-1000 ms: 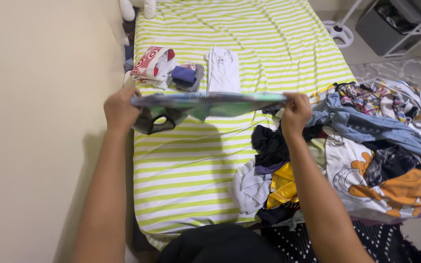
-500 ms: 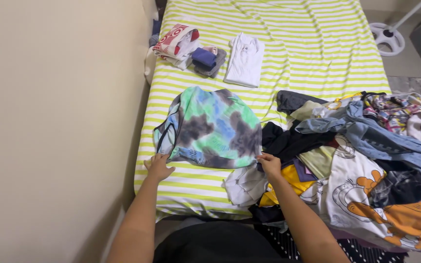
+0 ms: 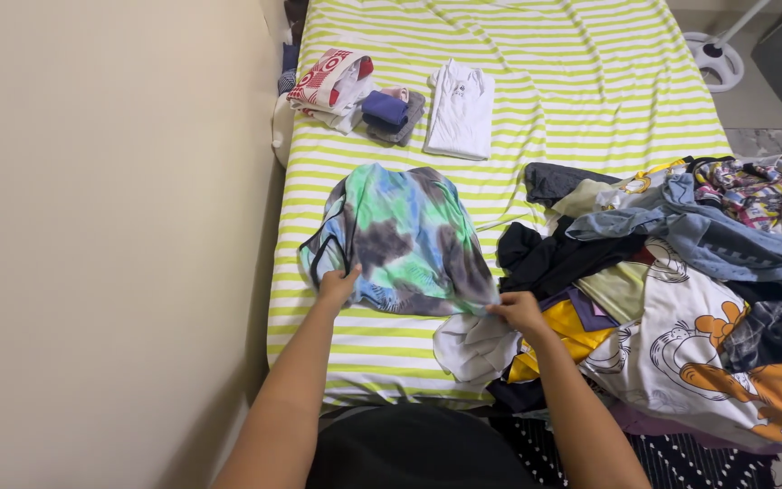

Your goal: The person folds shirts and garments on a bed by hand, smoothing the fabric and placing the items in a stack on the bedsheet.

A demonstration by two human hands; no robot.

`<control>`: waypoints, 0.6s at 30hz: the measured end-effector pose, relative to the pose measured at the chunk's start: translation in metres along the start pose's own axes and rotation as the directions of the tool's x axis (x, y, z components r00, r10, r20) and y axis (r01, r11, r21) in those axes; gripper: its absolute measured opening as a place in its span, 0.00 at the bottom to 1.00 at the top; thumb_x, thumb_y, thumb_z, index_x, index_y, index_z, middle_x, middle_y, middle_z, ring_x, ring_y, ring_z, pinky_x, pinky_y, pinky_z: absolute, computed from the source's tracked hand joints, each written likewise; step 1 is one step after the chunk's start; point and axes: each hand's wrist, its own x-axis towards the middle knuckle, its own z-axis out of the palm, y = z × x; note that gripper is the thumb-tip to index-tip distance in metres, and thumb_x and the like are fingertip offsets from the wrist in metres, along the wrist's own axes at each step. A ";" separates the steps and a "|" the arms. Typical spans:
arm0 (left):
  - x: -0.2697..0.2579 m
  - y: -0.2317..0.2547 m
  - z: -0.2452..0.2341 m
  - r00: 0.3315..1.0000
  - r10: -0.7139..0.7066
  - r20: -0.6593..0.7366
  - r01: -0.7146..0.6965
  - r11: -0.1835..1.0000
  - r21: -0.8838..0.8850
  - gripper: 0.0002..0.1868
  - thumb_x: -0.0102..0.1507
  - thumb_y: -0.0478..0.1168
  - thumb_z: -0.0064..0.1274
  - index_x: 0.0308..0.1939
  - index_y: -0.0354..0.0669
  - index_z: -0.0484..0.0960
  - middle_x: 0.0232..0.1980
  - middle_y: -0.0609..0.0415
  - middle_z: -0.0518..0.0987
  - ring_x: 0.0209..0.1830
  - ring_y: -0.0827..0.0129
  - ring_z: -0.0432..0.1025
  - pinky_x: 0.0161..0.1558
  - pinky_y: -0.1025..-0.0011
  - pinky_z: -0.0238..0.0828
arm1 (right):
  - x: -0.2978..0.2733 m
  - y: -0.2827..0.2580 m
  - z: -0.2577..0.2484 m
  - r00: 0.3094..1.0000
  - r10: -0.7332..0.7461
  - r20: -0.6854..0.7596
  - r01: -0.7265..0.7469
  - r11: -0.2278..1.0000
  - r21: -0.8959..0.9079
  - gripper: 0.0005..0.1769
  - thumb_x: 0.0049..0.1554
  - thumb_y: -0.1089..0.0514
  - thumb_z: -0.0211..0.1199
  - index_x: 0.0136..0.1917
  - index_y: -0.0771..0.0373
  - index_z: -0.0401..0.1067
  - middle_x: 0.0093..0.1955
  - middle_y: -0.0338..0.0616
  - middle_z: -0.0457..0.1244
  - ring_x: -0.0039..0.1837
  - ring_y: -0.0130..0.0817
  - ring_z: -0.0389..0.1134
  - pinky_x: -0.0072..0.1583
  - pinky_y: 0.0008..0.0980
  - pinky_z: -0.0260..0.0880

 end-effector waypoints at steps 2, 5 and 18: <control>0.001 0.011 -0.006 0.999 0.048 0.007 -0.044 0.965 -0.259 0.29 0.61 0.58 0.63 0.49 0.34 0.85 0.34 0.57 0.80 0.34 0.70 0.72 0.39 0.67 0.69 | -0.014 -0.014 -0.021 0.989 0.039 -0.145 -0.018 0.990 0.140 0.08 0.57 0.57 0.68 0.45 0.65 0.78 0.31 0.45 0.67 0.32 0.33 0.65 0.32 0.34 0.61; -0.018 0.056 -0.048 0.954 0.277 -0.118 -0.298 0.811 -0.504 0.18 0.63 0.49 0.64 0.44 0.36 0.85 0.30 0.64 0.74 0.28 0.79 0.63 0.30 0.76 0.60 | -0.041 -0.050 -0.065 0.965 -0.067 -0.253 0.210 0.776 0.594 0.06 0.63 0.59 0.58 0.52 0.63 0.68 0.36 0.41 0.63 0.41 0.36 0.72 0.36 0.39 0.72; -0.117 0.244 -0.203 0.670 0.656 -0.348 -0.735 0.518 -0.438 0.23 0.58 0.28 0.69 0.52 0.42 0.74 0.39 0.53 0.82 0.37 0.76 0.75 0.40 0.78 0.72 | -0.106 -0.251 -0.150 0.507 -0.778 -0.371 0.542 0.622 -0.565 0.14 0.55 0.69 0.72 0.54 0.59 0.81 0.46 0.43 0.62 0.45 0.32 0.66 0.49 0.31 0.67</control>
